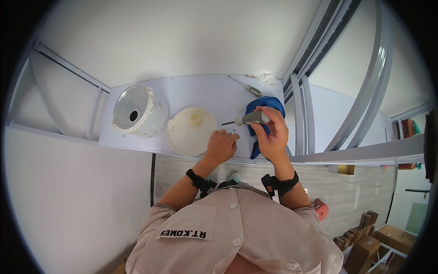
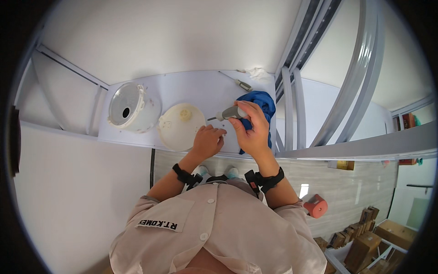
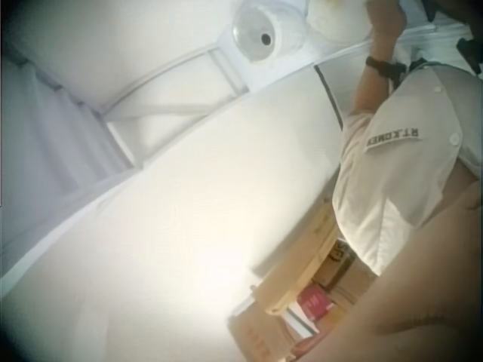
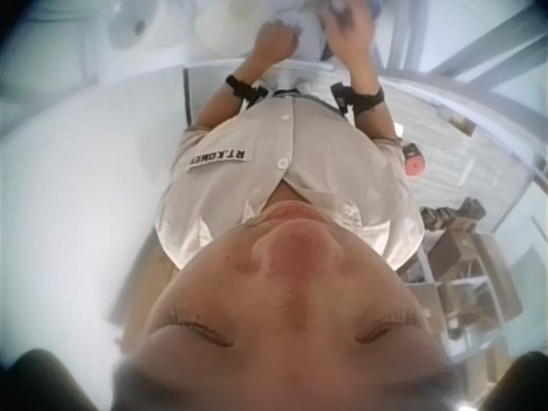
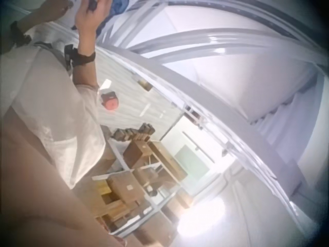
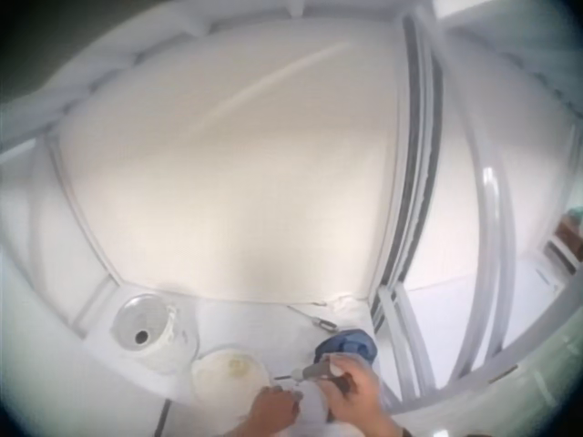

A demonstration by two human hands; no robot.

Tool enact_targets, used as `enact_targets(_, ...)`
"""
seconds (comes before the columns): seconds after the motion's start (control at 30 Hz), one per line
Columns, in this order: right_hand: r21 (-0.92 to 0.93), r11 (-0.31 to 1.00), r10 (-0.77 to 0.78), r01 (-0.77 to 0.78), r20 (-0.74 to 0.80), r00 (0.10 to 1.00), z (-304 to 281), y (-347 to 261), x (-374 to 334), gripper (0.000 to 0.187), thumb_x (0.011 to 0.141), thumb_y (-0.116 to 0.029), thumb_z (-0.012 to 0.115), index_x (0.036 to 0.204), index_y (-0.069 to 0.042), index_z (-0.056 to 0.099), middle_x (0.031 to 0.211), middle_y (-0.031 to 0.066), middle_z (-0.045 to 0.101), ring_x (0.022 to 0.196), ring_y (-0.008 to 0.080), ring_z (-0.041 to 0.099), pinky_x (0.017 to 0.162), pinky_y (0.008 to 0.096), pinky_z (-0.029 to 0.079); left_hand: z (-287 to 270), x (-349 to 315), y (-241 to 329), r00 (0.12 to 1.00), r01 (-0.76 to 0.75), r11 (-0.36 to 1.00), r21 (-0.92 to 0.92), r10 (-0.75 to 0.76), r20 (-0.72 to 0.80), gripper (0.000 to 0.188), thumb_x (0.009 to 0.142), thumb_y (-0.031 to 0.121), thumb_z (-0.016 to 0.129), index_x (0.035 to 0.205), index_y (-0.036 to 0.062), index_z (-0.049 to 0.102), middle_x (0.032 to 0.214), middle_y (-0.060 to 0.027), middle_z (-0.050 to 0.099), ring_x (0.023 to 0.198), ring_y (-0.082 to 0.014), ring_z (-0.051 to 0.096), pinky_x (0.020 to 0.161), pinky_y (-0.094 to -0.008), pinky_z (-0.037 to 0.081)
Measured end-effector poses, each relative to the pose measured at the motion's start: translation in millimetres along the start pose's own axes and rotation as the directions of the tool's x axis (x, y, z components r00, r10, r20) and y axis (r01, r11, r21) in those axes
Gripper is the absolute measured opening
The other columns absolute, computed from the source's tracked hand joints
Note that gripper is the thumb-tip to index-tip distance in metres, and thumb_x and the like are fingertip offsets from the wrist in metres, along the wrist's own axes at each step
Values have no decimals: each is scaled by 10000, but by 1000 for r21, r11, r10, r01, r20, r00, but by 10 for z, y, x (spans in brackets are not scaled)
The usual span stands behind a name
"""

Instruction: The person uses a screwdriver to remove screws from a white plastic lid, then places the lid onto a white bucket. The person continues to use the screwdriver to tighten screws into the lid, securing it to the bucket.

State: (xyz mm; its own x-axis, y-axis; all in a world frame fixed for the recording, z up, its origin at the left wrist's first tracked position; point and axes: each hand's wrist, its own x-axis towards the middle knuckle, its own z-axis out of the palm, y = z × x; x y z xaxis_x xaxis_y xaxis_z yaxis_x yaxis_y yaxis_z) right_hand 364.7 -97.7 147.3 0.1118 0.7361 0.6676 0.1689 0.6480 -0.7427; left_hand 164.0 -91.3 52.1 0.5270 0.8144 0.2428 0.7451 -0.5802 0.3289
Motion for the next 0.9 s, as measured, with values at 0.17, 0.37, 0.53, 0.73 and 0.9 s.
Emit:
enact_targets(0.17,-1,1000,3,-3,2,1000,34,4,-5,475,895,33,822,1333,0,642,1302,187,696,1112,264,719,864,309,587,4,34,-54,1000,-16,1000,-22,16,-6,128,877,125,699,971,155,782,876,-15,763,901,-246,671,833,-438,503)
enact_targets(0.37,-57,998,-13,13,8,1000,16,7,-1,489,873,10,844,1324,-23,659,1292,167,715,1101,267,724,830,298,554,64,117,-58,998,58,996,-61,-55,43,84,880,148,729,934,159,792,885,-23,765,912,-271,692,835,-455,524)
enact_targets(0.53,-64,998,-18,18,7,1000,5,-28,6,482,880,15,838,1325,-20,654,1289,174,712,1110,273,725,839,306,563,135,196,-63,999,23,998,-65,-26,-38,33,868,125,742,875,137,772,876,-52,749,930,-302,705,884,-463,545)
enact_targets(0.73,-30,999,-16,16,-7,1000,-20,-67,2,484,882,20,837,1326,-8,647,1288,192,701,1116,293,724,873,333,586,273,249,-81,997,76,993,-87,-78,-20,49,884,133,728,877,137,776,852,-79,736,927,-326,714,867,-474,554)
enact_targets(0.9,-51,999,2,-3,-20,1000,-37,-41,-55,473,879,1,846,1314,-23,662,1283,179,712,1096,280,725,838,325,575,303,280,-65,998,64,997,-50,-64,-2,59,886,158,730,898,141,785,790,-110,734,839,-346,723,789,-501,567)
